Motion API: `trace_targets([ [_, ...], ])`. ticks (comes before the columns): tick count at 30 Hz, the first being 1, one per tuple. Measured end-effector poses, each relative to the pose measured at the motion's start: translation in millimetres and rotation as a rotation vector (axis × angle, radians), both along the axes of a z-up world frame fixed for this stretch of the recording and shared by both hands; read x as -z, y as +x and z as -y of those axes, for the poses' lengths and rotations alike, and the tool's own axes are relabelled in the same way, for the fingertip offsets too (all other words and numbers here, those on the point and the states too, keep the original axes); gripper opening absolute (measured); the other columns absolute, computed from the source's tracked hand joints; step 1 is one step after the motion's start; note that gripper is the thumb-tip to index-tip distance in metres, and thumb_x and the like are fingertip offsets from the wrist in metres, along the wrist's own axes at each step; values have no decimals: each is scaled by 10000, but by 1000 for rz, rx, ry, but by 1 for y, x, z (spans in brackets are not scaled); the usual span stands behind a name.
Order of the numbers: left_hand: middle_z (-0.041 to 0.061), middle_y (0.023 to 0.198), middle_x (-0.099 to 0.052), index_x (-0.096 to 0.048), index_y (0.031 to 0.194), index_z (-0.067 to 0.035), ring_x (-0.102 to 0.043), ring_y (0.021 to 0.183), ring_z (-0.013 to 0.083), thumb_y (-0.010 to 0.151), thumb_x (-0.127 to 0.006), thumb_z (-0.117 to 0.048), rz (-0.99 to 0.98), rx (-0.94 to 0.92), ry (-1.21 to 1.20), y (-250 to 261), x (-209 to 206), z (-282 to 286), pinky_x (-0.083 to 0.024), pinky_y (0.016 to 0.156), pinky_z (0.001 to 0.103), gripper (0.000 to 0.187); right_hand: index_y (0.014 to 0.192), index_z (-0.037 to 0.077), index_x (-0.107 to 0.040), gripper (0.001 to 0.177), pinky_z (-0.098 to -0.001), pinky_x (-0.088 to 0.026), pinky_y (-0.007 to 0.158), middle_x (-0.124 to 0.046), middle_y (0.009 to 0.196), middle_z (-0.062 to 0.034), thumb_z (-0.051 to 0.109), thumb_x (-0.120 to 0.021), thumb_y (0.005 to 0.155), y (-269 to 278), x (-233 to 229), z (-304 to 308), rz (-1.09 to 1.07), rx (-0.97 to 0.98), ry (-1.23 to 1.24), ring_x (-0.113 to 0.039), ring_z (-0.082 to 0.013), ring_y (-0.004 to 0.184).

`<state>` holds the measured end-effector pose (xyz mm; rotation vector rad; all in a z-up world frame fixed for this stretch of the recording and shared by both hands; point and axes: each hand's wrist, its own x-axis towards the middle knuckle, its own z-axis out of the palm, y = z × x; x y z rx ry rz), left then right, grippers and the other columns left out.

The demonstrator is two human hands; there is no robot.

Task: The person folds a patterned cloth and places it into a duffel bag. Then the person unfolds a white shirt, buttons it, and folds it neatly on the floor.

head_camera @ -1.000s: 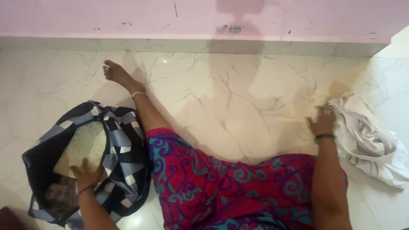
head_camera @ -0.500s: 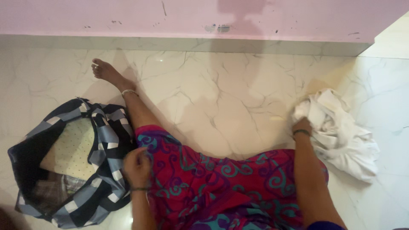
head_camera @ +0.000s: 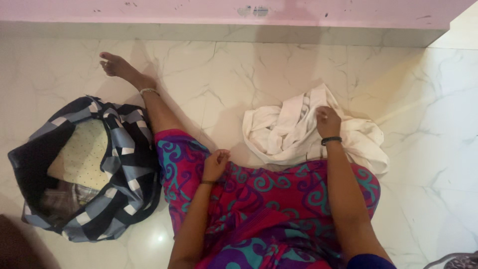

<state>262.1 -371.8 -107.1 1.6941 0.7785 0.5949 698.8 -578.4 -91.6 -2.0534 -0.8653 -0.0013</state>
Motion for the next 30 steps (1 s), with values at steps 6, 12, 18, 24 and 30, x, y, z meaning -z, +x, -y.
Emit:
trace_targets([
  [6,124,1130,-734,-650,1254,-62,-711,990,237,902,-715,-169,-161,-7,280,18,-19,13,-579,856,342,374,1493,-77,-294,1074,-541,-458,984,-562,1253,-393,364,-943,760,-5,18,-5,33,253,-258,-555,-528,1136],
  [12,177,1421,-581,-546,1390,-100,-529,1353,405,641,-775,-218,-390,292,921,70,-50,49,-442,1049,574,792,1598,8,-99,1218,-467,-391,1132,-408,1506,-333,320,-896,731,-35,31,-25,-341,-71,-481,-451,-453,1356],
  [18,119,1279,-663,-580,1380,-197,-616,1217,309,864,-703,-303,-836,460,719,102,-4,57,-412,1074,543,541,1568,19,-250,846,-480,-415,1147,-401,1536,-267,261,-781,956,-18,17,-12,-540,-267,432,-453,-381,1410],
  [24,128,1029,-736,-660,1232,-182,-717,923,326,861,-679,-330,-154,-346,-315,94,27,-13,-572,808,454,400,1549,267,-334,550,-441,-517,1121,-464,1544,-143,334,-556,1050,28,-23,31,-892,-48,1144,-533,-273,1384],
  [30,6,1043,-752,-685,1213,-183,-697,843,217,936,-606,-533,965,-404,-1031,48,-58,-89,-527,610,356,454,1509,180,-402,758,-436,-477,1060,-510,1508,-167,401,-727,862,40,-16,37,-519,138,415,-545,-318,1316],
])
